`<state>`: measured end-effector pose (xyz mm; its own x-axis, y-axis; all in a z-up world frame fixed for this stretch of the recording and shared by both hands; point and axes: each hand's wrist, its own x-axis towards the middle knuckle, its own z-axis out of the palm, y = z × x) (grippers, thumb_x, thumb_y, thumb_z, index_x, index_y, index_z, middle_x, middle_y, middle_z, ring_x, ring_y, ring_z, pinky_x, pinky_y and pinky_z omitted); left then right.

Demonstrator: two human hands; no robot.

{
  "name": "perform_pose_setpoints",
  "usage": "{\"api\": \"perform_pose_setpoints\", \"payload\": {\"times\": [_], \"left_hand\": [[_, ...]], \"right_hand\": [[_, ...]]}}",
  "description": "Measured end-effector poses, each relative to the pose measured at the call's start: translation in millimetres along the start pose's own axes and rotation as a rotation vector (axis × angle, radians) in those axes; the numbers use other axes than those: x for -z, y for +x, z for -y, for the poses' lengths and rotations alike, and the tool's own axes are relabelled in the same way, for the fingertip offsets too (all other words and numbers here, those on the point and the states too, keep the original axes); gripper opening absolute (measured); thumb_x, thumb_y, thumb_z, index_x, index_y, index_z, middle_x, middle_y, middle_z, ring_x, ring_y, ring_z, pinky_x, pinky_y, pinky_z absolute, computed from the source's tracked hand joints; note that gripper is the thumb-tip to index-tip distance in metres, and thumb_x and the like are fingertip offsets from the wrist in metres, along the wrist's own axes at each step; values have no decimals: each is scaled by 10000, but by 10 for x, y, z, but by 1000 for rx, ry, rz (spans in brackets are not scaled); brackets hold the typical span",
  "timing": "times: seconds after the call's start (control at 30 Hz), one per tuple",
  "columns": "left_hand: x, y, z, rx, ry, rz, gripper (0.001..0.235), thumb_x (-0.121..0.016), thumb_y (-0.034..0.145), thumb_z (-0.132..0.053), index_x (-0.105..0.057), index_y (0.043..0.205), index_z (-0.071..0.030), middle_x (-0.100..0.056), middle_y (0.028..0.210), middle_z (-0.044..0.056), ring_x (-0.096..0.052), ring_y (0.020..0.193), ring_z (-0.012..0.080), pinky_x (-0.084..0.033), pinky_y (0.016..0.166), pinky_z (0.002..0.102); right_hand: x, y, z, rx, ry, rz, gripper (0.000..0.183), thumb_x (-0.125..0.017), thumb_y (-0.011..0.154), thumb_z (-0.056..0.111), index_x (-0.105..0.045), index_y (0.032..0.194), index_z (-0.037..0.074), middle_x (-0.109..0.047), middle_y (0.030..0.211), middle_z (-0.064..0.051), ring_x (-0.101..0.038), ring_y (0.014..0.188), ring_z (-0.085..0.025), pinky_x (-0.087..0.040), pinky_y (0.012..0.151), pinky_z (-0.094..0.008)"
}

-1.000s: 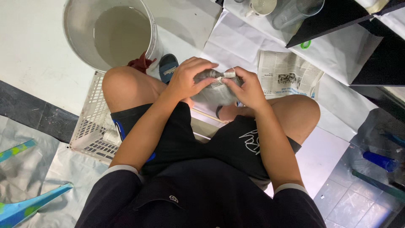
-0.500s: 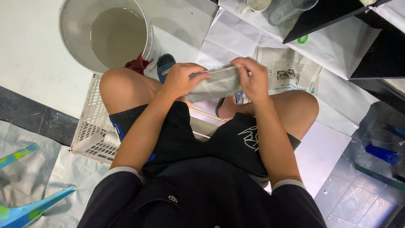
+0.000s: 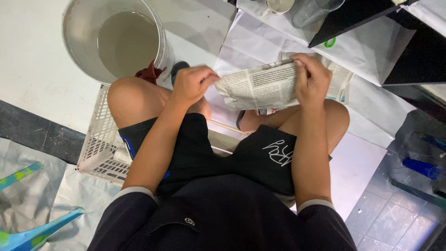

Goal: The person sits on the floor and repeatedly folds newspaper sheets into small bundles by hand. They place the folded bundles into a white plastic basket beside them.

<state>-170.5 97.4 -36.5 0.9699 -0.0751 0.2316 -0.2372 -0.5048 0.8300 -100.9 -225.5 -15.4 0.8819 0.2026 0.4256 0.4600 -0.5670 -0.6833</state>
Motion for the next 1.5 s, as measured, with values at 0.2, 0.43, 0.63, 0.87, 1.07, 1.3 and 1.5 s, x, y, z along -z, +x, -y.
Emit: {"api": "perform_pose_setpoints", "payload": {"times": [0.2,0.43,0.63,0.87,1.07,1.3,1.5], "left_hand": [[-104,10,-178,-341,23,-124,440,-755,919,-245,-618,1290,-52,-705,1155,130,-667,1022,293,-537,864,425],[-354,-57,-50,-181,27,-88,164,-787,955,-236,-732,925,-85,-700,756,84,-659,625,259,-493,579,356],[-208,-28,125,-44,65,-52,253,-803,933,-268,-725,817,-57,-614,607,108,-591,495,264,-437,484,371],[-28,32,-1,-55,56,-219,196,-728,993,-204,-678,916,-31,-684,836,143,-677,732,267,-526,641,352],[-252,-19,-88,-15,-129,460,348,-824,830,-318,-782,1041,-44,-749,887,155,-724,801,347,-559,738,413],[-111,43,156,155,-280,396,353,-811,858,-265,-749,1051,24,-781,910,148,-759,796,202,-570,725,333],[-158,47,173,282,-314,290,313,-794,895,-244,-757,1043,29,-773,841,114,-696,732,121,-550,670,300]], "right_hand": [[-433,-132,359,60,114,244,99,-710,1009,50,-757,1096,40,-769,1016,-135,-747,858,-225,-584,766,-316],[-458,-71,435,-67,144,230,99,-690,1014,53,-763,1079,40,-773,968,-115,-735,793,-173,-566,736,-295],[-116,2,44,-105,116,-3,96,-695,1062,50,-768,1107,7,-768,973,-91,-656,810,-117,-516,727,-258],[-89,-32,46,-237,75,-2,99,-690,1061,59,-779,1073,19,-751,880,-60,-595,705,-82,-455,630,-234],[-395,-84,383,-89,206,356,135,-739,977,40,-762,1107,14,-760,905,-93,-637,715,-83,-506,656,-262],[-176,-41,88,-364,456,639,309,-834,854,76,-705,1117,-23,-735,951,-35,-653,825,-54,-535,709,-218],[-237,-81,-154,-406,417,191,202,-826,1036,93,-702,1115,-46,-727,923,-91,-632,752,-104,-498,656,-258]]}}
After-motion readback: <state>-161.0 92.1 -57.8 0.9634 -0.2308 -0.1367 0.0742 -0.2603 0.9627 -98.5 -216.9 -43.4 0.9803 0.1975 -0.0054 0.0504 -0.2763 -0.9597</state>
